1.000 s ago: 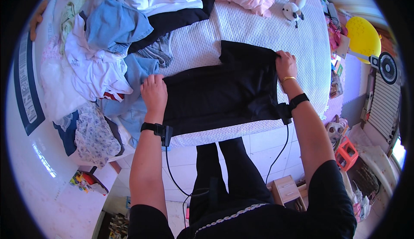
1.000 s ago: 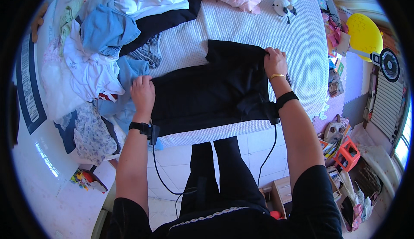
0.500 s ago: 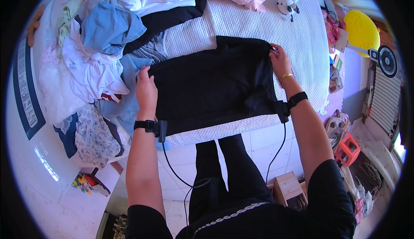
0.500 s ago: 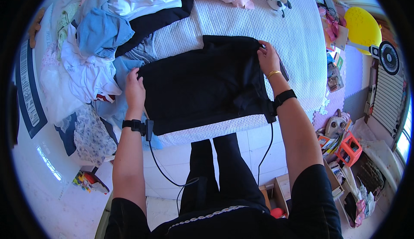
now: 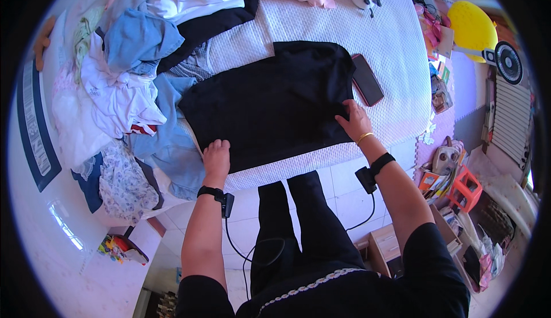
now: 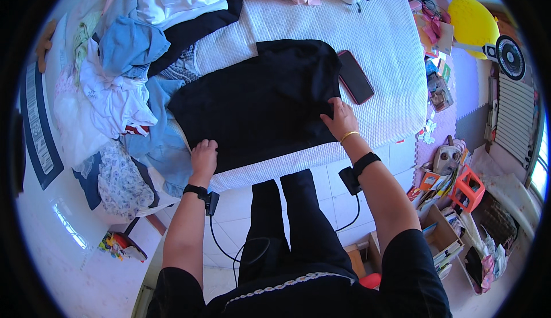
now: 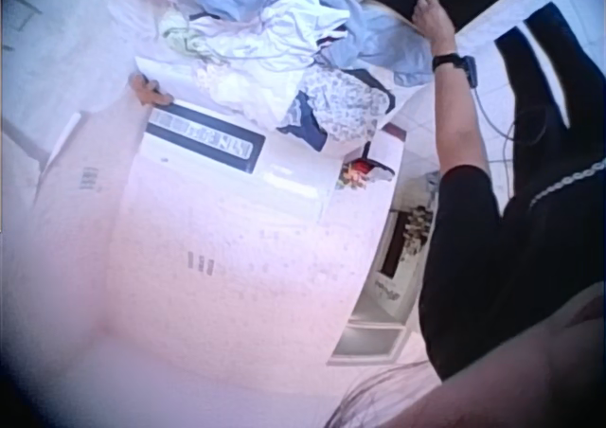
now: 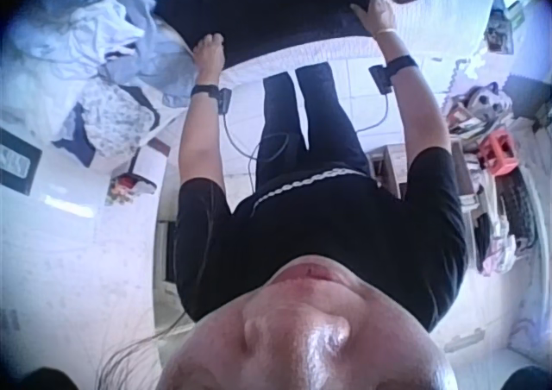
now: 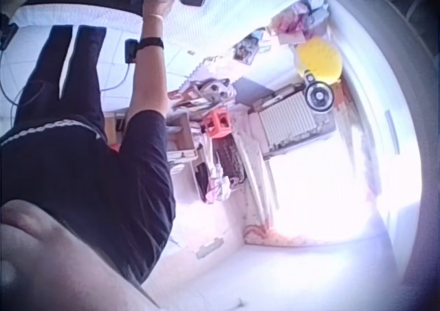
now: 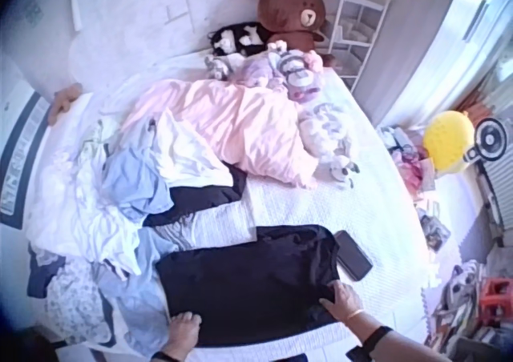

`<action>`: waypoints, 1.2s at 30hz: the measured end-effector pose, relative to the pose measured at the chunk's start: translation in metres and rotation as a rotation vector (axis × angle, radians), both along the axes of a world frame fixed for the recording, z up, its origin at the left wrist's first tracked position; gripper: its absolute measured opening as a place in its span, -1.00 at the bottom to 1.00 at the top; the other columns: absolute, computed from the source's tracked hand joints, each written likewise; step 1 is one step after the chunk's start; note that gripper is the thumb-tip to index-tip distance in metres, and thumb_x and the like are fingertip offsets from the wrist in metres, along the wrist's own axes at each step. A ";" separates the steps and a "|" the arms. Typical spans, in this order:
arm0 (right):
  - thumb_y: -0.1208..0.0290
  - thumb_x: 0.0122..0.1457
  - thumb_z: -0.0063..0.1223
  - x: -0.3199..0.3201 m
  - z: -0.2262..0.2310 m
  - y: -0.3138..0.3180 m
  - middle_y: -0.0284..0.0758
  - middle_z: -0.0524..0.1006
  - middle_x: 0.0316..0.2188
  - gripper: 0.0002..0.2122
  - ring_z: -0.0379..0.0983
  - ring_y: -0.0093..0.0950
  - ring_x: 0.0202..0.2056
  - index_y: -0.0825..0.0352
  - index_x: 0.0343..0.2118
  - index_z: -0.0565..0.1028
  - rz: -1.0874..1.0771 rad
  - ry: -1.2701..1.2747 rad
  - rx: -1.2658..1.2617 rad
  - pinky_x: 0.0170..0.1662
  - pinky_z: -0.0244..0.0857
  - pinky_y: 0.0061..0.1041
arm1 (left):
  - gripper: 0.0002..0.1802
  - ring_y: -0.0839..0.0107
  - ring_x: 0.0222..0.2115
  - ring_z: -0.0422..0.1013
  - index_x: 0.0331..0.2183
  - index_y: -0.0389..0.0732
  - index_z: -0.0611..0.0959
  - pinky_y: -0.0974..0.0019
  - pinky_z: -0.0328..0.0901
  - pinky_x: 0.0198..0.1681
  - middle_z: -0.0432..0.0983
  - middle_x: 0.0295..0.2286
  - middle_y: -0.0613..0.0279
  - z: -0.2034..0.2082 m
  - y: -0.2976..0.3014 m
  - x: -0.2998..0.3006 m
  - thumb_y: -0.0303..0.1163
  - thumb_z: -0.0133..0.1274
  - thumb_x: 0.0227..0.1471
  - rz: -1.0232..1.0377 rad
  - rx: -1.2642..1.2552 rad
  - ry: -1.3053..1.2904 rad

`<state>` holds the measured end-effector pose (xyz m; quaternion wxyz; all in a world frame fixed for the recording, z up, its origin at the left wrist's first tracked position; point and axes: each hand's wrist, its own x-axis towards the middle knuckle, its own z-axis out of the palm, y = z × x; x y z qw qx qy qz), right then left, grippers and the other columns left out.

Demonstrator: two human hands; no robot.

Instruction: The person folds a colorful cloth, a black shirt, and blue denim pants on a bed by hand, then carries and places each item onto a stack on a red chair.

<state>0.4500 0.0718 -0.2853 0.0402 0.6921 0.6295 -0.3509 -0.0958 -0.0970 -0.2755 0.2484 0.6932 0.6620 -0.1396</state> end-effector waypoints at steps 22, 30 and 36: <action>0.45 0.63 0.58 -0.022 0.020 -0.067 -0.49 0.74 -0.16 -0.79 0.69 -0.66 -0.09 0.26 0.00 0.63 -0.703 1.075 -0.263 0.07 0.60 -0.55 | -0.63 -0.07 0.10 0.77 0.15 -0.14 0.77 -0.19 0.63 0.25 0.81 0.03 0.01 -0.008 0.116 0.298 -0.29 0.51 0.44 -0.021 0.267 -0.269; 0.50 0.57 0.37 0.047 -0.029 -0.093 -0.07 0.79 0.48 -0.57 0.65 0.07 0.54 0.23 0.45 0.76 -0.110 0.319 0.096 0.65 0.53 -0.02 | -0.72 0.03 0.12 0.73 0.17 -0.04 0.91 -0.12 0.60 0.31 0.80 0.01 0.16 0.000 0.157 0.273 -0.42 0.27 0.54 -0.253 0.441 -0.354; 0.54 0.53 0.35 0.051 -0.027 -0.104 -0.13 0.65 0.66 -0.48 0.51 0.09 0.65 0.16 0.52 0.79 -0.005 0.221 0.060 0.78 0.39 0.00 | -0.65 0.06 0.24 0.67 0.21 -0.03 0.93 -0.14 0.56 0.48 0.75 0.14 0.16 0.011 0.151 0.264 -0.49 0.32 0.51 -0.326 0.478 -0.268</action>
